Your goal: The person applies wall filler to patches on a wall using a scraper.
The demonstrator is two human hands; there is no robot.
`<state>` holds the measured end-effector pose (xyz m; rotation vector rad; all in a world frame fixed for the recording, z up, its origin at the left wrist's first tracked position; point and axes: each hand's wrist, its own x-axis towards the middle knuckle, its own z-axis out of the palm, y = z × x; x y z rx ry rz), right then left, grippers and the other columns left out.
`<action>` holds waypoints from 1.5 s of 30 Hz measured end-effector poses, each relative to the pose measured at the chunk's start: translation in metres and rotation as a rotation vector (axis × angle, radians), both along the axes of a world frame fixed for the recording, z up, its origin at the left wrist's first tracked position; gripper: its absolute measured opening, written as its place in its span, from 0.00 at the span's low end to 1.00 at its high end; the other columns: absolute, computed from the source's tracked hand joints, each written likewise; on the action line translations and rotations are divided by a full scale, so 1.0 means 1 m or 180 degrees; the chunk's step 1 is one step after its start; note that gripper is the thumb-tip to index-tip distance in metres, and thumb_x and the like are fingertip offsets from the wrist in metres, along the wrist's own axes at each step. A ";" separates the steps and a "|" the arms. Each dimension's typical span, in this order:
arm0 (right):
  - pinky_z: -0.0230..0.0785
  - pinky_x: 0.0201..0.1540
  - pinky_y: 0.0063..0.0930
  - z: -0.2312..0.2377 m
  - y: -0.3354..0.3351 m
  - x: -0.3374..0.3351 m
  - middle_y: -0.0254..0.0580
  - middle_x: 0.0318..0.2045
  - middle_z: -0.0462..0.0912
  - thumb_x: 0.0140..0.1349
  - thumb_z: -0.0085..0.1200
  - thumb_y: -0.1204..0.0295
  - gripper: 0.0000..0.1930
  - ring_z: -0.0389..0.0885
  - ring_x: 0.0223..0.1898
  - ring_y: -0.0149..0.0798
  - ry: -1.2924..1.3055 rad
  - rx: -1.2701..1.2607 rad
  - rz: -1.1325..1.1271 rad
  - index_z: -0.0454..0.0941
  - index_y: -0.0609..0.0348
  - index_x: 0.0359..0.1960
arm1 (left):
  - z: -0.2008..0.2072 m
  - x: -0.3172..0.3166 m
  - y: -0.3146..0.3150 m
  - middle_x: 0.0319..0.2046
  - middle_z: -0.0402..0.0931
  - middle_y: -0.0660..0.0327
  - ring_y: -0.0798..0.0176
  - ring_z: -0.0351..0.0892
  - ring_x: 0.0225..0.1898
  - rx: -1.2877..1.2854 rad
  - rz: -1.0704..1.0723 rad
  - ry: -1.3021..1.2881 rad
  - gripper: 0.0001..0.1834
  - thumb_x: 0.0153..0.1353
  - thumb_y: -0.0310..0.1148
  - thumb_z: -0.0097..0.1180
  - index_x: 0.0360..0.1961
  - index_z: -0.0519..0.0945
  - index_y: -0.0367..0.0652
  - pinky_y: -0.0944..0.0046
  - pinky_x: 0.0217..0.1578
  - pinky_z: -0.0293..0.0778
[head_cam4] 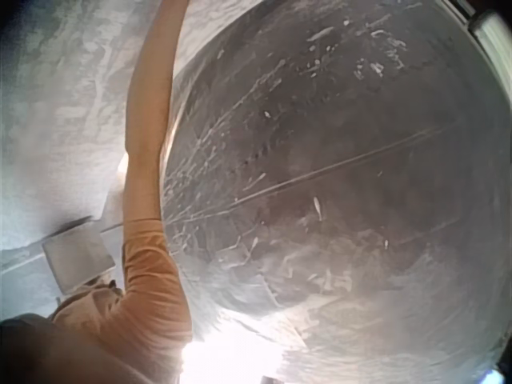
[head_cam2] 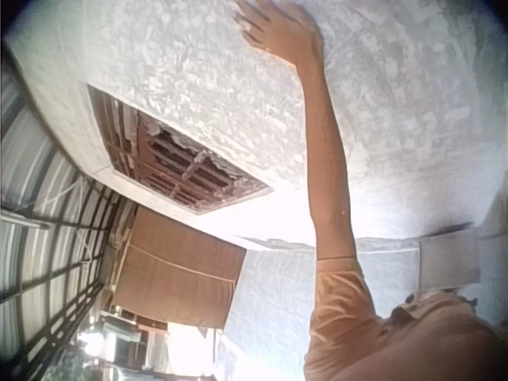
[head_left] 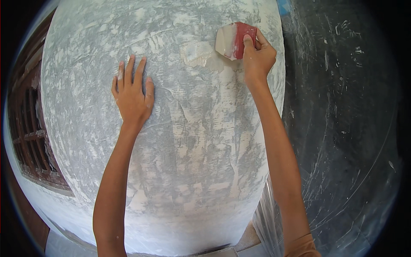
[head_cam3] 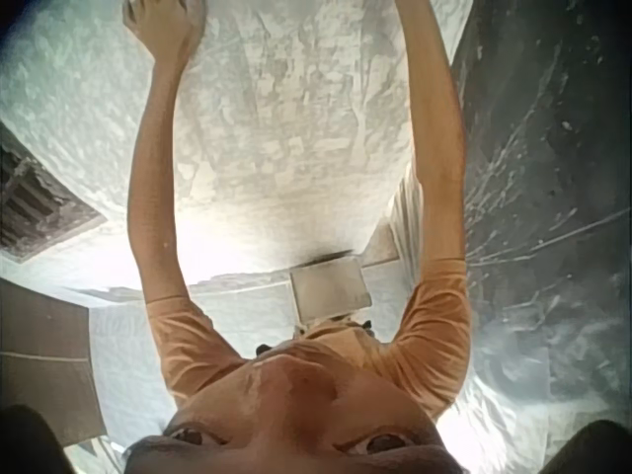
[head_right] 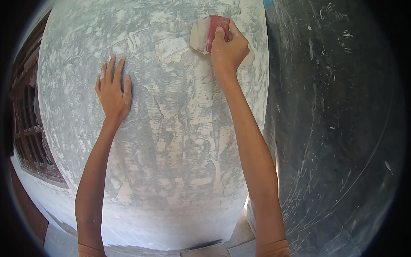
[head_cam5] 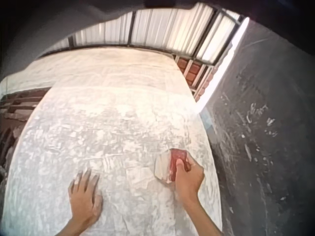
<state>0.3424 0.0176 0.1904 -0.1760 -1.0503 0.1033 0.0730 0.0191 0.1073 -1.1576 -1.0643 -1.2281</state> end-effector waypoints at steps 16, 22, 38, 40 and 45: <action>0.73 0.51 0.25 -0.003 0.007 -0.036 0.52 0.45 0.85 0.62 0.57 0.77 0.21 0.84 0.46 0.35 -0.0673 -0.0130 -0.0066 0.75 0.68 0.58 | -0.001 -0.001 0.002 0.72 0.56 0.64 0.54 0.47 0.74 -0.0019 -0.0174 0.0029 0.27 0.69 0.44 0.40 0.69 0.64 0.60 0.47 0.72 0.38; 0.74 0.51 0.25 -0.007 0.009 0.016 0.51 0.46 0.85 0.64 0.55 0.79 0.21 0.84 0.44 0.35 0.0030 -0.0066 -0.0209 0.74 0.67 0.59 | -0.006 0.005 0.005 0.72 0.55 0.65 0.53 0.47 0.74 0.0017 -0.0027 -0.0041 0.27 0.70 0.45 0.39 0.70 0.64 0.62 0.47 0.72 0.38; 0.72 0.53 0.24 -0.029 0.017 0.026 0.51 0.49 0.83 0.64 0.56 0.78 0.21 0.82 0.47 0.34 -0.0041 -0.0037 0.0292 0.73 0.69 0.59 | -0.004 0.006 0.005 0.71 0.58 0.65 0.54 0.49 0.74 0.0132 0.0116 -0.0050 0.27 0.68 0.43 0.42 0.68 0.66 0.62 0.47 0.71 0.39; 0.71 0.53 0.23 -0.031 0.019 0.002 0.51 0.49 0.83 0.64 0.56 0.78 0.21 0.82 0.47 0.33 -0.0553 0.0059 0.0479 0.73 0.69 0.59 | -0.003 0.001 0.004 0.71 0.58 0.64 0.54 0.49 0.74 0.0045 -0.0048 -0.0006 0.27 0.67 0.44 0.42 0.68 0.67 0.62 0.46 0.71 0.39; 0.72 0.52 0.24 -0.034 0.027 0.039 0.49 0.48 0.84 0.64 0.55 0.79 0.21 0.83 0.46 0.33 -0.0359 -0.0068 0.0134 0.73 0.68 0.60 | -0.005 0.001 0.003 0.71 0.58 0.64 0.54 0.50 0.74 0.0069 0.0021 -0.0030 0.26 0.68 0.43 0.42 0.68 0.67 0.62 0.47 0.71 0.39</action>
